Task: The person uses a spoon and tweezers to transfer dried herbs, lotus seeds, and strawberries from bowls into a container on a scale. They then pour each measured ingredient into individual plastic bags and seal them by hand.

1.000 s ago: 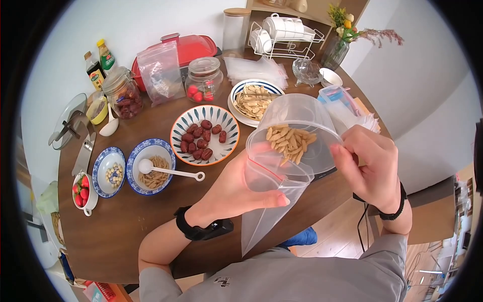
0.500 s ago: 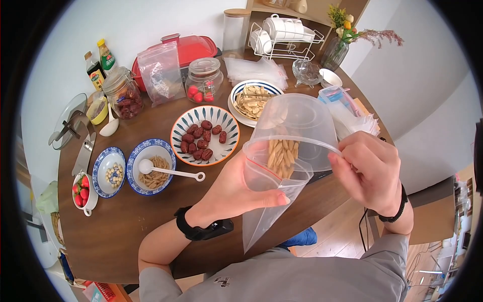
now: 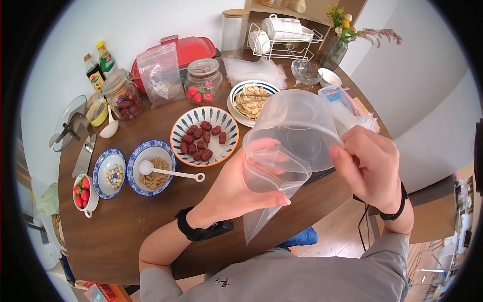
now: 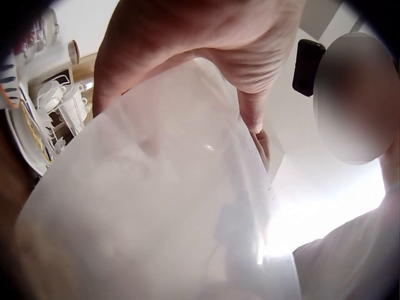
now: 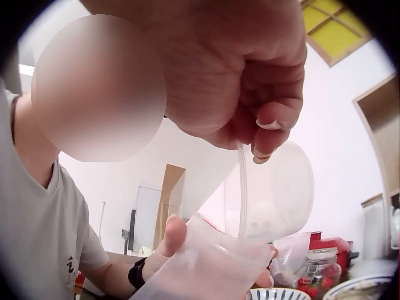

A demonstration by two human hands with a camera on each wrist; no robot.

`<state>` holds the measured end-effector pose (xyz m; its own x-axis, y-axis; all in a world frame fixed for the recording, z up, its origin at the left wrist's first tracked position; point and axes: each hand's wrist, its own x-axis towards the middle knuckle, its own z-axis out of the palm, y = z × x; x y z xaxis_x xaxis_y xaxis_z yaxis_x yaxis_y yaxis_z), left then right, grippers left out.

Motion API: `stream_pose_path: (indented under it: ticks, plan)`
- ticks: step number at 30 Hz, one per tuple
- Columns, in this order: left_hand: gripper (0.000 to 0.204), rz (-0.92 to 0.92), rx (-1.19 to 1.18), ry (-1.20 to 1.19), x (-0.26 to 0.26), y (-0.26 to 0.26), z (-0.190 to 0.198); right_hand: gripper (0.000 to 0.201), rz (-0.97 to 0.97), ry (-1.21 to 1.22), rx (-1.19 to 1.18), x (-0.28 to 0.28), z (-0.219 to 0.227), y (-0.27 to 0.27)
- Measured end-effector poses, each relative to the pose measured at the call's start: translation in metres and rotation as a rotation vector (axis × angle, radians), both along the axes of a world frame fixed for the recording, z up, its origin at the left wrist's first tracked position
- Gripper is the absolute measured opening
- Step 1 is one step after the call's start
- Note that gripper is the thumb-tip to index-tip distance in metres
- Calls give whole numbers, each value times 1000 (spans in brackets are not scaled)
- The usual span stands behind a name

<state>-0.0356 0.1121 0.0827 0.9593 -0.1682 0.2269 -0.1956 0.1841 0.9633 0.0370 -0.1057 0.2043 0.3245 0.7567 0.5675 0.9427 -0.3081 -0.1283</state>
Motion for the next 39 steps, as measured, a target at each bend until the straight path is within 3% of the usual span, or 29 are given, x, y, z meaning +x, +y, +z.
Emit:
stream_pose_path:
  ticks: [4,6,11,13,19,23,32,35,37,39]
  plan:
    - [99,41,52,-61,-1,-2,-1,23,-109,158,73,10,-3,-5]
    - [100,45,56,-70,-1,-4,-3,30,-236,679,391,21,-11,-11]
    - [105,115,195,-208,-3,-7,-6,34,-366,894,462,81,-55,-45]
    - [106,142,269,-234,-4,-7,-5,35,-488,1113,491,100,-85,-56]
    - [103,239,362,-328,1,-9,-9,35,-521,1265,456,120,-149,-76]
    - [87,261,534,-406,1,-5,1,38,-516,1280,397,114,-156,-75]
    - [81,238,720,-432,-4,4,13,47,-484,1443,336,97,-142,-83]
    - [74,203,703,-392,-8,9,21,47,-564,1243,257,101,-153,-109]
    - [70,147,715,-381,-11,17,26,43,-681,647,151,104,-177,-123]
    - [57,109,735,-371,-14,22,36,44,-752,634,46,97,-182,-126]
